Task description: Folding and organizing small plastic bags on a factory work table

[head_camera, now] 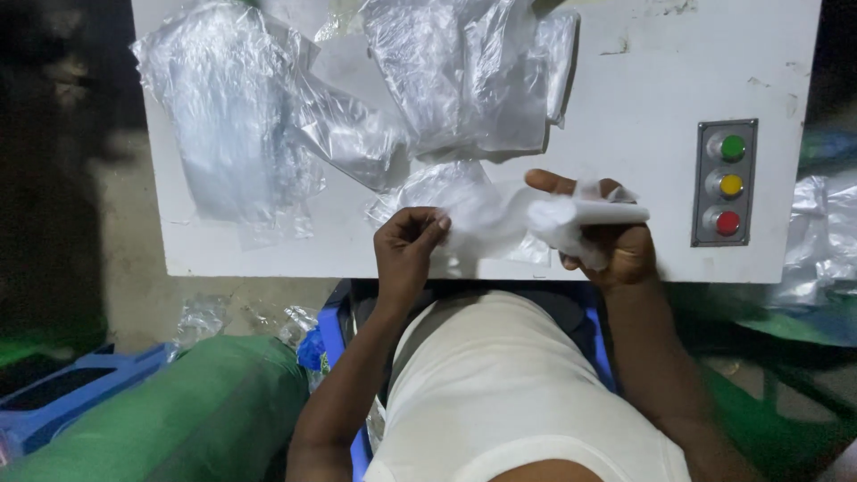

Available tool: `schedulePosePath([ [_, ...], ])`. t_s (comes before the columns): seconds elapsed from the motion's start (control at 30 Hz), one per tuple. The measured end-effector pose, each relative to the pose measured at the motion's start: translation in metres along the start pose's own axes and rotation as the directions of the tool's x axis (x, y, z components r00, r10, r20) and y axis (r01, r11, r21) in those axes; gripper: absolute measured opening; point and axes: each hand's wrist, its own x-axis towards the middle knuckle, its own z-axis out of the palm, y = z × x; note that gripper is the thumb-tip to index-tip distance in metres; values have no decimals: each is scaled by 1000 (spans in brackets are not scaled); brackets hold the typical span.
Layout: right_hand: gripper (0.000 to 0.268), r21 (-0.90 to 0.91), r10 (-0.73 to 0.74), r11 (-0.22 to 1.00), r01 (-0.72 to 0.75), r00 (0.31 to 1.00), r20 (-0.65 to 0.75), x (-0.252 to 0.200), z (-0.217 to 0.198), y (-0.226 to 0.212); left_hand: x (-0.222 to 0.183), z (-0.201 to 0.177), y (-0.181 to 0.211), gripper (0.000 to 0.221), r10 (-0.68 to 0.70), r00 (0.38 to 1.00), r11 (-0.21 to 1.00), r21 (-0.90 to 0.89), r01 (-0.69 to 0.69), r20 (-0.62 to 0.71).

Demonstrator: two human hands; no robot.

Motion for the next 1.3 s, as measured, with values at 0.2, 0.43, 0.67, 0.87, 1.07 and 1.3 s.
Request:
schedulePosePath([
  [0.2,20,-357,192,901,-248,964,-186,-2,12,38,5,19,-20,15,-9,1000,997,-70,10,19],
  [0.43,22,-269,138,941,-206,959,-248,-2,-14,48,19,13,-40,31,-177,976,936,-284,208,129],
  [0.67,18,-81,107,989,-122,980,-169,4,1,34,9,12,-8,41,639,756,702,293,-649,144],
  [0.87,28,-428,-22,904,-15,996,-82,7,-49,51,9,18,1,24,729,658,584,330,-742,190],
  [1.07,48,-951,18,75,301,953,303,27,-8,35,21,6,-28,54,566,769,649,416,-637,296],
  [1.3,32,-530,-108,837,-139,907,-407,35,-59,84,0,25,-27,42,674,688,581,383,-718,268],
])
